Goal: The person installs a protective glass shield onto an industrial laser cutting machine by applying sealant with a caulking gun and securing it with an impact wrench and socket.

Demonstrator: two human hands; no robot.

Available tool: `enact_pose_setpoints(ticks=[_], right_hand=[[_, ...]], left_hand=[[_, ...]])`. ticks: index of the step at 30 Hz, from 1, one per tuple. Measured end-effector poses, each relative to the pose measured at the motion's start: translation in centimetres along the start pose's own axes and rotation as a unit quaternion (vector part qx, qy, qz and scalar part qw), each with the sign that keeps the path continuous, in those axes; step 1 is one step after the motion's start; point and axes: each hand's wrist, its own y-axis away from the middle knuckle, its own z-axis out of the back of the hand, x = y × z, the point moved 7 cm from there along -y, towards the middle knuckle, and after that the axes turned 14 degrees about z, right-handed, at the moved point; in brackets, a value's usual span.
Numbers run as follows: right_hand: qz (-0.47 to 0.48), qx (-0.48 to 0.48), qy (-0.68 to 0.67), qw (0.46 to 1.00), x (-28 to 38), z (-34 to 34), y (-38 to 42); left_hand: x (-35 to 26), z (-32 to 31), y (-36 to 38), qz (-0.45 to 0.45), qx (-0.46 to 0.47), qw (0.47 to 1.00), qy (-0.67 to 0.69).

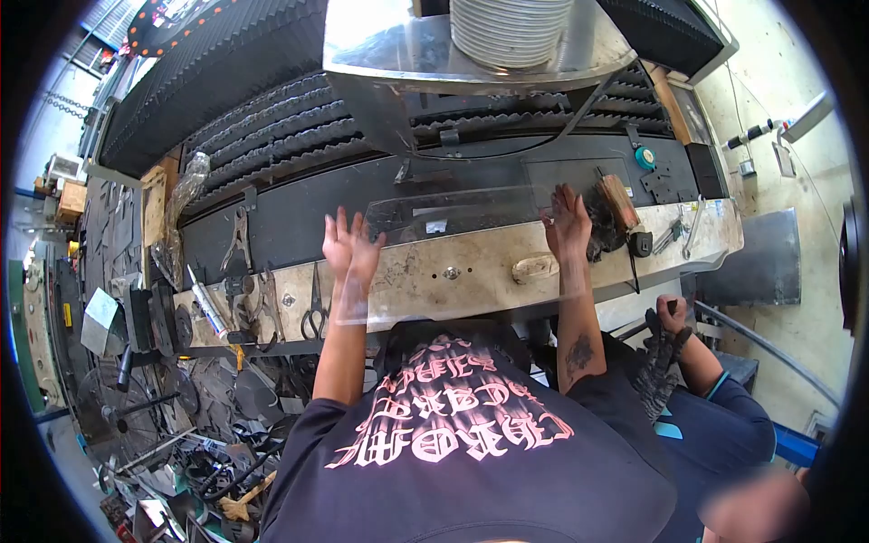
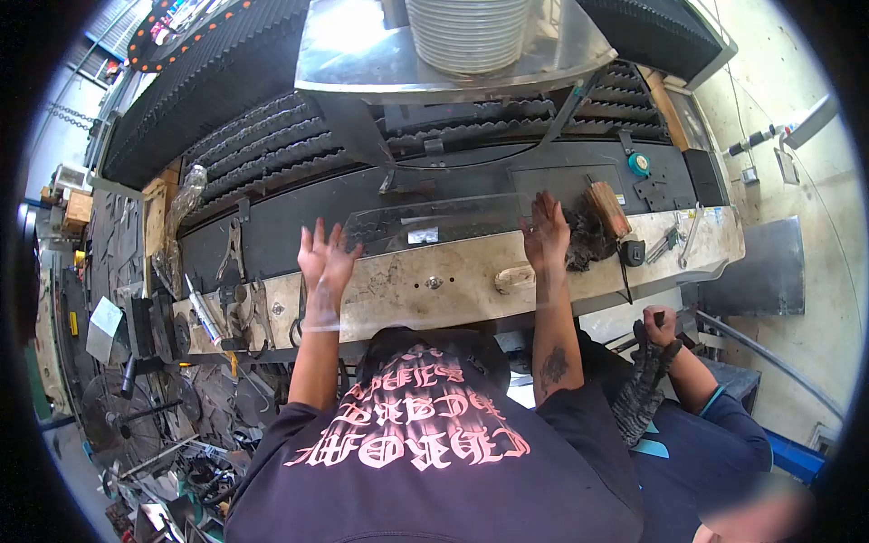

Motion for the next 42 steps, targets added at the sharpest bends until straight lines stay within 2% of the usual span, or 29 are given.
enact_pose_setpoints(ticks=[5,9,11,12,13,14,16,17,19,20,23,24,26,27,28,29,31,32,34,42], right_hand=[[0.017,-0.002,-0.003,1.0,2.6,-0.8,-7.5],[-0.03,-0.036,0.024,0.999,2.8,-0.6,-11.4],[-0.019,-0.038,0.029,0.999,2.5,-0.4,-13.2],[-0.019,-0.038,0.03,0.999,2.6,-0.5,-14.0],[-0.034,-0.08,0.041,0.995,3.1,-1.3,-14.0],[-0.049,-0.124,0.054,0.99,3.2,-1.6,-14.1],[-0.04,-0.116,0.044,0.991,3.1,-2.8,-15.1],[-0.033,-0.105,0.033,0.993,3.2,-3.1,-15.8],[-0.025,-0.1,0.059,0.993,2.9,-2.9,-17.1],[-0.019,-0.099,0.044,0.994,3.4,-3.8,-17.1],[0.002,-0.146,0.047,0.988,3.9,-5.3,-16.6],[0.002,-0.149,0.048,0.988,3.9,-5.2,-16.6],[0.001,-0.159,0.054,0.986,4.4,-5.0,-15.9],[0.007,-0.125,0.041,0.991,4.7,-5.9,-15.9],[0.016,-0.089,0.026,0.996,5.2,-6.5,-16.1],[0.02,-0.092,0.027,0.995,5.2,-5.8,-16.3],[0.029,-0.014,0.047,0.998,4.8,-5.8,-16.7],[0.024,-0.046,0.042,0.998,4.7,-5.4,-16.7],[0.037,-0.039,0.026,0.998,4.9,-5.3,-16.5],[0.063,-0.032,0.02,0.997,4.2,-5.0,-16.5]], left_hand=[[-1.7,-6.2,-4.7,0.019,-0.027,0.998,-0.047],[-2.2,-9.0,-7.3,0.051,-0.037,0.997,-0.034],[-1.7,-11.7,-6.7,0.087,-0.094,0.991,0.036],[-1.8,-10.9,-8.4,0.085,-0.154,0.983,0.055],[-1.8,-10.3,-9.8,0.086,-0.154,0.983,0.055],[-2.3,-10.7,-11.1,0.061,-0.093,0.993,0.029],[-3.2,-12.9,-12.3,0.025,0.0,0.999,-0.046],[-3.1,-13.9,-12.4,0.029,0.003,0.998,-0.048],[-3.2,-14.1,-12.1,0.014,-0.083,0.994,-0.073],[-3.0,-14.7,-12.4,0.019,-0.05,0.995,-0.079],[-2.2,-15.1,-12.4,0.007,-0.065,0.994,-0.086],[-1.9,-14.7,-12.1,0.011,-0.1,0.991,-0.092],[-1.7,-13.4,-13.5,0.017,-0.075,0.992,-0.096],[-1.5,-13.1,-14.3,0.016,-0.047,0.994,-0.097],[-1.2,-13.7,-14.2,0.02,-0.044,0.994,-0.097],[-1.4,-14.2,-13.9,0.009,-0.048,0.995,-0.085],[-1.6,-15.1,-13.8,-0.001,-0.049,0.996,-0.078],[-1.7,-15.5,-13.8,-0.003,-0.037,0.996,-0.081],[-1.9,-15.9,-14.0,-0.008,-0.028,0.996,-0.083],[-2.5,-17.0,-13.1,-0.052,-0.105,0.993,-0.031]])
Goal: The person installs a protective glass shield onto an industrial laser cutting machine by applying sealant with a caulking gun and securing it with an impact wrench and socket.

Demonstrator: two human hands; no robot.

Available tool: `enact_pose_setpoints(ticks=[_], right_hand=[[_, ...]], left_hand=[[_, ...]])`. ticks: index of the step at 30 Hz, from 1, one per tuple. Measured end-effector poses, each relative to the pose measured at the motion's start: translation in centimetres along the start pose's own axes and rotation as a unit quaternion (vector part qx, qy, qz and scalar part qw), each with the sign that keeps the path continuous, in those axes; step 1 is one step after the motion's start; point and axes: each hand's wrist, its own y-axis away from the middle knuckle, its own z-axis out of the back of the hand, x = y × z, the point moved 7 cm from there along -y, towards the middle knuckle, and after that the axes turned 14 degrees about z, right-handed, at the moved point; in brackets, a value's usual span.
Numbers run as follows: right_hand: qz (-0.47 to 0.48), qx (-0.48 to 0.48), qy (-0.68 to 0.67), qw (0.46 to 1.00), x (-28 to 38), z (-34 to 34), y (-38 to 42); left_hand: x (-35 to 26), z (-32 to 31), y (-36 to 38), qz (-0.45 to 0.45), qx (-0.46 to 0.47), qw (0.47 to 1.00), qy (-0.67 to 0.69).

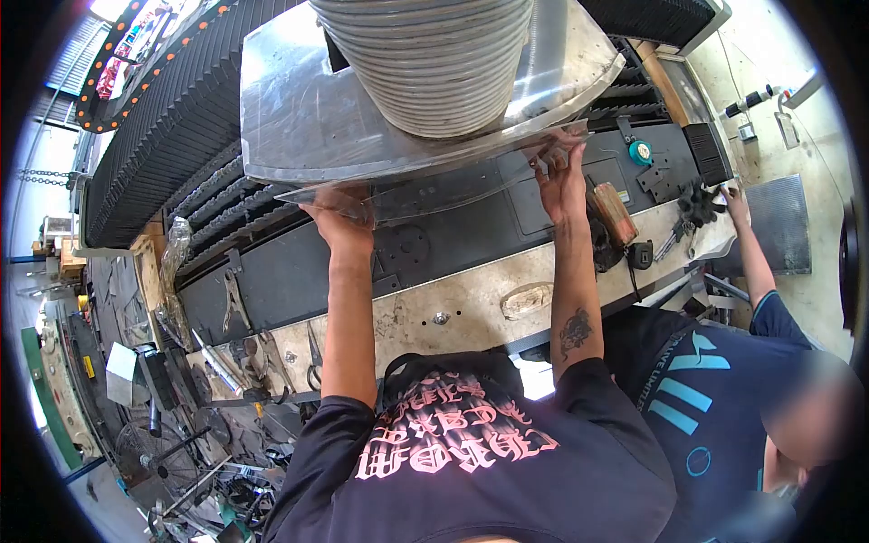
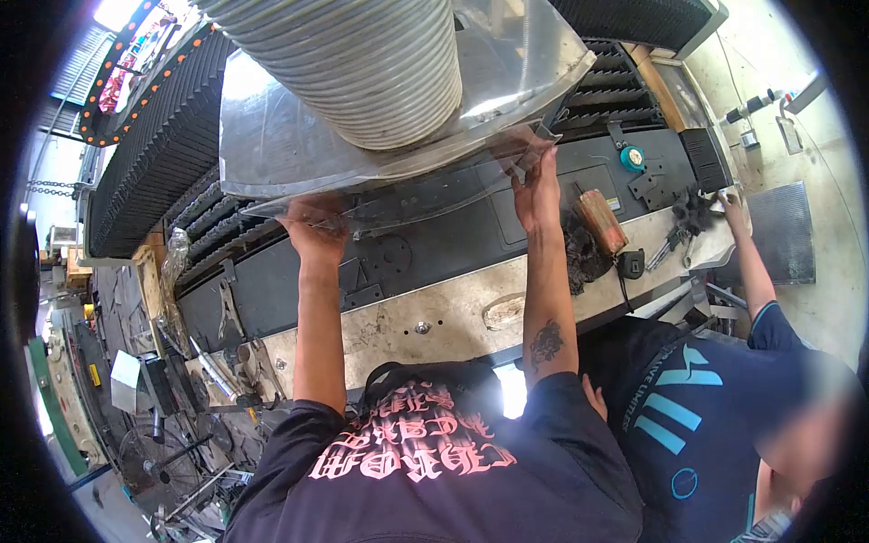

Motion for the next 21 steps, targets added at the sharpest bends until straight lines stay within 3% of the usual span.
enact_pose_setpoints(ticks=[2,4,8,10,16,21], right_hand=[[-0.009,-0.016,0.001,1.0,-0.1,0.0,-0.5],[-0.018,-0.033,0.002,0.999,-0.1,0.1,-1.1],[-0.046,0.002,0.021,0.999,0.2,-0.7,-1.6],[-0.05,0.004,0.02,0.999,0.5,-0.8,-1.8],[-0.053,0.007,0.017,0.998,0.8,-0.6,-2.3],[-0.056,0.008,0.018,0.998,0.5,-0.6,-2.3]], left_hand=[[-0.1,-0.1,0.0,-0.006,-0.024,1.0,0.019],[-0.2,0.4,-1.0,0.003,0.015,0.999,-0.044],[-0.3,-0.1,-1.2,0.0,0.008,0.998,-0.055],[-0.2,-0.3,-0.4,0.001,-0.057,0.998,0.003],[-0.1,0.5,-2.4,0.0,-0.034,0.996,-0.083],[-0.3,0.6,-2.0,-0.018,-0.047,0.996,-0.067]])
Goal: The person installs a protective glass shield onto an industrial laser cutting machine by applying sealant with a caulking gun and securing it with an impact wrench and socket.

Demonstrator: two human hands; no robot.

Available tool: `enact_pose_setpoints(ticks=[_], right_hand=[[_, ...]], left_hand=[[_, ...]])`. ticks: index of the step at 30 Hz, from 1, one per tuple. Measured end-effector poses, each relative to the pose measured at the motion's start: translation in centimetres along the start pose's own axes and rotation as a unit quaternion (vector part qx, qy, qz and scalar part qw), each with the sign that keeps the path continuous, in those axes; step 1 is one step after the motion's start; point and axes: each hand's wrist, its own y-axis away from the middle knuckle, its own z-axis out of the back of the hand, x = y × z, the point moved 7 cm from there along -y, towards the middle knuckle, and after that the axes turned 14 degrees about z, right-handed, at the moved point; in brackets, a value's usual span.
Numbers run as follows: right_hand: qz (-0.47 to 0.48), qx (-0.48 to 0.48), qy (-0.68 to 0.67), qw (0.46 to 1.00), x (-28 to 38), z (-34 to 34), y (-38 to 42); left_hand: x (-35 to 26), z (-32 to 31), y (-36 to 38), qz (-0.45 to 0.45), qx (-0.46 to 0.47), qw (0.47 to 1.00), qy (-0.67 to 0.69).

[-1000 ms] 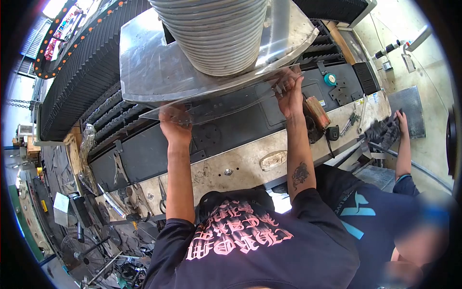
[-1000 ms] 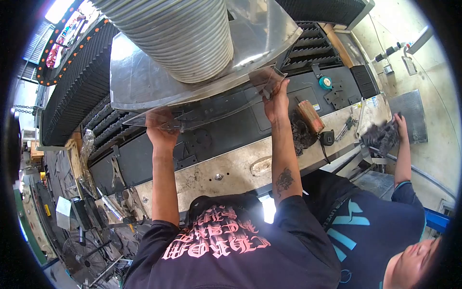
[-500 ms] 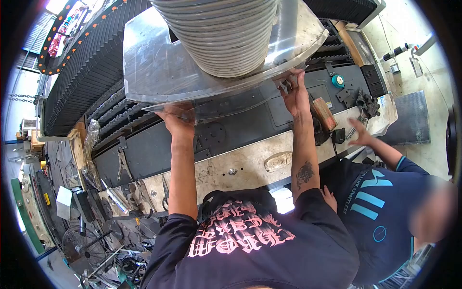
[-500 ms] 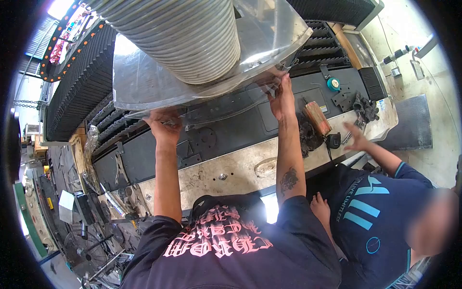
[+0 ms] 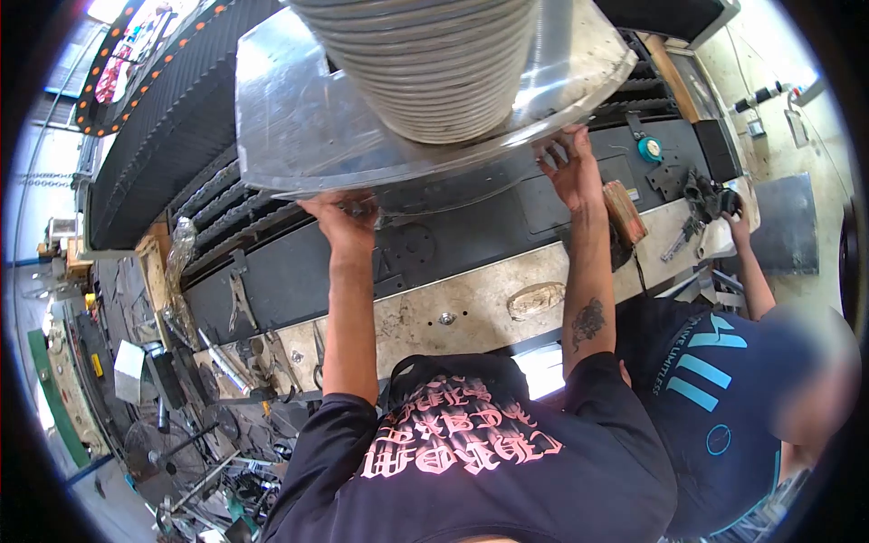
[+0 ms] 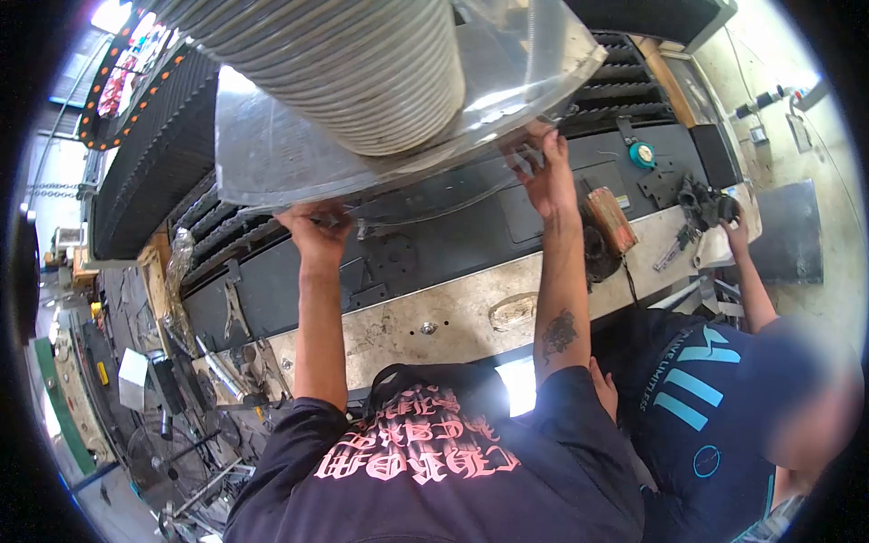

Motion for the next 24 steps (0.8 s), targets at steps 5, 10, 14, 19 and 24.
enact_pose_setpoints(ticks=[5,10,14,19,24], right_hand=[[-0.01,0.001,0.006,1.0,-0.2,-0.2,0.2],[-0.008,-0.019,0.018,1.0,-0.7,-0.6,0.9],[-0.014,-0.038,0.002,0.999,-1.7,-0.3,1.1],[-0.074,-0.072,0.048,0.994,-1.8,1.5,2.0],[-0.106,-0.067,0.028,0.992,-1.4,1.4,2.6]], left_hand=[[0.1,0.0,0.2,0.034,0.004,0.999,0.016],[0.9,0.7,1.0,-0.003,0.041,0.998,0.047],[3.0,1.3,2.3,-0.11,0.048,0.99,0.071],[4.0,0.6,2.7,-0.095,0.148,0.984,0.028],[4.6,-0.2,4.1,-0.074,0.13,0.989,0.011]])
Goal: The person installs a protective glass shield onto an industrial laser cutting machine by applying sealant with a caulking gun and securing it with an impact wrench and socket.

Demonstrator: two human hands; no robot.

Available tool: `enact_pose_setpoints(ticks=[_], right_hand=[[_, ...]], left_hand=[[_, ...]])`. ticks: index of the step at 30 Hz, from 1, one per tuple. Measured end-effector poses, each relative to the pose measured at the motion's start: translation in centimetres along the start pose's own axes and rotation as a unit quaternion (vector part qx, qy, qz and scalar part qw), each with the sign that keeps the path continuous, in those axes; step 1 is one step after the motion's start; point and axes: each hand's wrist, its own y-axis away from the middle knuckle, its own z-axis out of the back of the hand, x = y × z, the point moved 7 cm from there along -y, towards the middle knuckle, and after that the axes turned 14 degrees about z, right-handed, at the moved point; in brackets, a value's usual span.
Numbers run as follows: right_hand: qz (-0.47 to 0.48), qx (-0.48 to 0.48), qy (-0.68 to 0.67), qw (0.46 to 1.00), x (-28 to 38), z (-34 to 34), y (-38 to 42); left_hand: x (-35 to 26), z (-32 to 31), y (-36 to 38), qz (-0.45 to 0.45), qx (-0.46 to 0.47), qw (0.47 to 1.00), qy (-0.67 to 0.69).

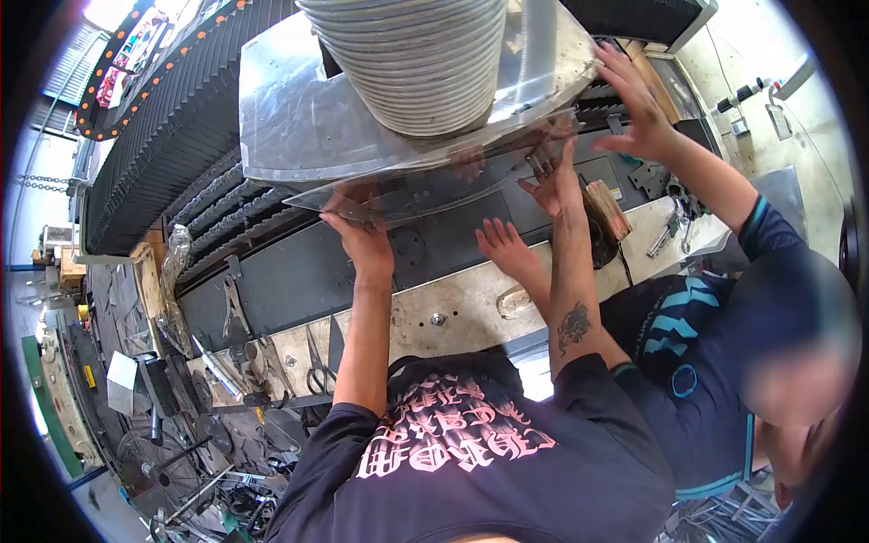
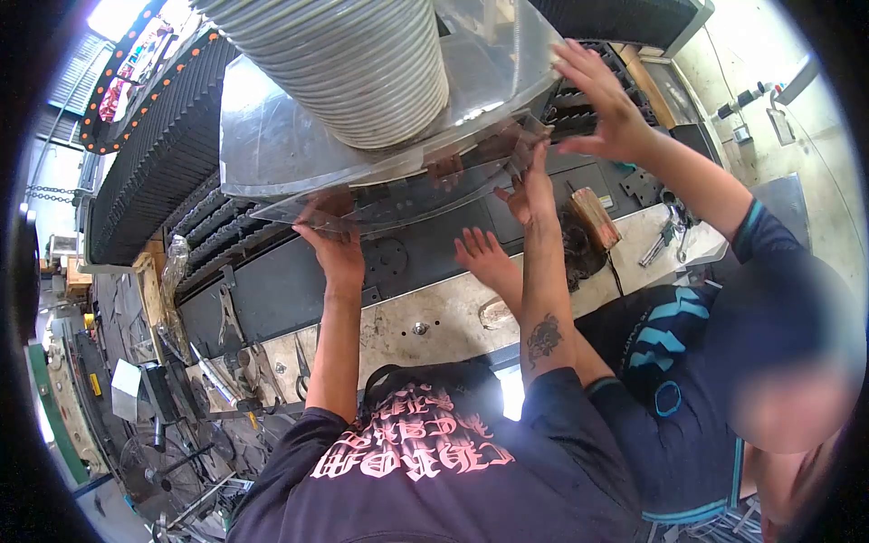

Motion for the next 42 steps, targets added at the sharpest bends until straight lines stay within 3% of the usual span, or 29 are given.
enact_pose_setpoints(ticks=[7,10,12,16,18,22,24,27,30,32,34,37,40,42], right_hand=[[-0.002,0.021,-0.018,1.0,0.6,-1.3,-1.1],[-0.006,0.027,-0.019,0.999,0.6,-1.6,-1.3],[-0.009,0.031,-0.017,0.999,0.5,-1.6,-1.4],[-0.012,0.035,-0.021,0.999,0.8,-1.2,-1.6],[-0.013,0.037,-0.018,0.999,0.7,-1.2,-1.7],[-0.018,0.038,-0.015,0.999,0.4,-1.1,-1.9],[-0.021,0.037,-0.013,0.999,0.2,-0.9,-2.1],[-0.019,0.042,-0.01,0.999,0.1,-0.8,-2.0],[0.009,0.062,0.018,0.998,1.0,-2.9,-0.9],[-0.031,0.01,-0.022,0.999,0.1,-0.1,-2.6],[-0.025,0.051,-0.028,0.998,-0.2,-0.4,-3.0],[0.008,0.042,-0.025,0.999,0.3,-1.6,-1.9],[-0.009,0.067,-0.011,0.998,1.6,-2.5,-0.4],[-0.017,0.072,-0.013,0.997,1.1,-2.6,-0.6]], left_hand=[[0.1,-0.5,-1.2,0.004,0.019,1.0,0.012],[0.2,0.2,-1.7,0.022,-0.055,0.997,0.043],[0.9,-1.1,-2.6,0.089,0.113,0.988,0.063],[1.0,-0.3,-2.5,0.126,0.091,0.987,0.029],[1.8,1.4,-2.5,0.175,0.024,0.984,0.033],[2.8,2.6,-2.6,0.186,0.056,0.98,0.052],[2.7,2.7,-2.0,0.141,0.085,0.986,-0.016],[2.3,3.8,-3.1,0.155,0.075,0.983,-0.068],[1.5,2.8,-2.1,0.148,0.063,0.986,-0.044],[2.1,1.9,-2.5,0.15,0.106,0.982,-0.035],[1.2,2.1,-2.6,0.127,0.123,0.984,-0.032],[1.4,3.6,-3.2,0.182,0.052,0.982,0.003],[1.0,3.1,-3.2,0.177,0.116,0.977,0.006],[0.7,4.7,-3.8,0.188,0.105,0.976,0.007]])
